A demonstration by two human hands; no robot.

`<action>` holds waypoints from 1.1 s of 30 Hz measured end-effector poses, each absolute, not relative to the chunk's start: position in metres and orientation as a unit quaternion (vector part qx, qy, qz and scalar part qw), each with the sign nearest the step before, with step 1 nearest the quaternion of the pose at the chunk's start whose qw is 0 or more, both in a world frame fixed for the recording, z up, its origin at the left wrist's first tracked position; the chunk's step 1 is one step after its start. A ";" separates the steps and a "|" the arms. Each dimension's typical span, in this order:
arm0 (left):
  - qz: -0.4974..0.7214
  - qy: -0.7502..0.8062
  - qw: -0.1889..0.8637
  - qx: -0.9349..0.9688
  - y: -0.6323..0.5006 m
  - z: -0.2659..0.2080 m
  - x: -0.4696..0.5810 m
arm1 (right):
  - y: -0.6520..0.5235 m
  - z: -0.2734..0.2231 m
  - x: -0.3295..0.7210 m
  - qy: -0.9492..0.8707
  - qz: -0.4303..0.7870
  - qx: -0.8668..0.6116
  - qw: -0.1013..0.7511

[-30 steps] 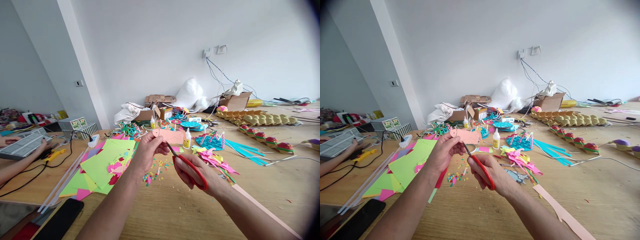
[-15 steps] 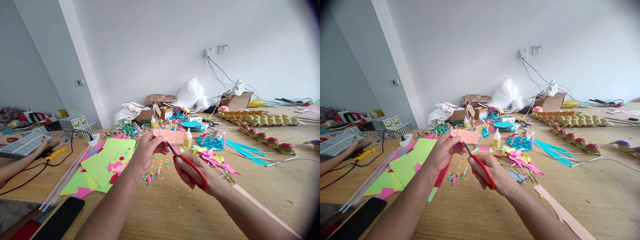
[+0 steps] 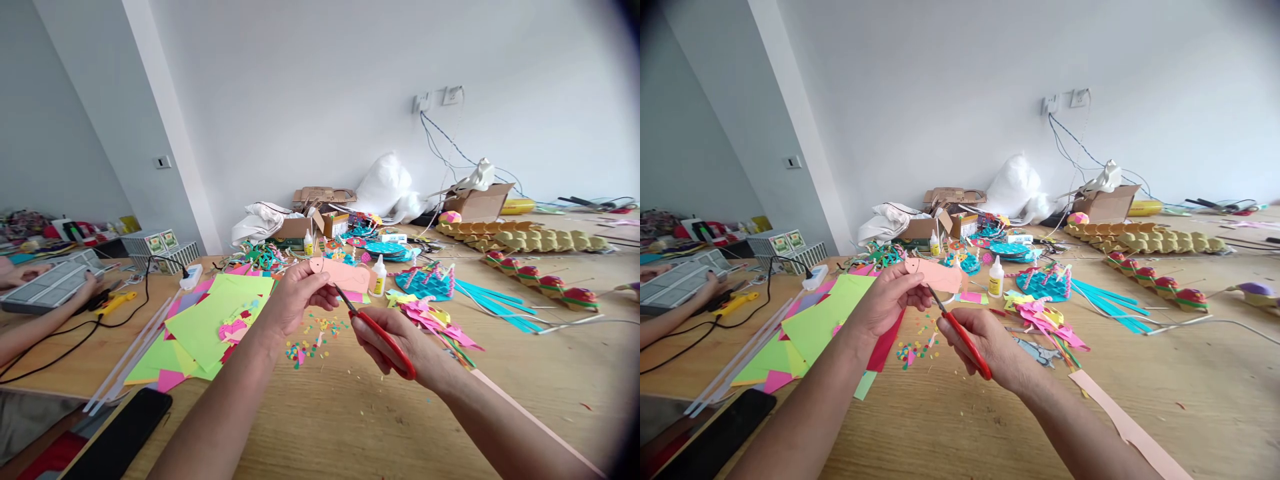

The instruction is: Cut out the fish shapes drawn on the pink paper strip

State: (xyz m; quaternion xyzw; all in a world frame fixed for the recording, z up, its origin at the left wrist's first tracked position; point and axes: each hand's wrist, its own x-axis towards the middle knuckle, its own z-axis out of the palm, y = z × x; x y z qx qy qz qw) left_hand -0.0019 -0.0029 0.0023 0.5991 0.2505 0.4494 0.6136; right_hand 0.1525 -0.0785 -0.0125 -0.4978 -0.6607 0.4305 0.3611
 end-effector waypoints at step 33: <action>0.493 0.244 0.599 0.583 0.002 0.001 -0.002 | -0.071 -0.018 0.163 -0.698 0.370 -0.516 0.331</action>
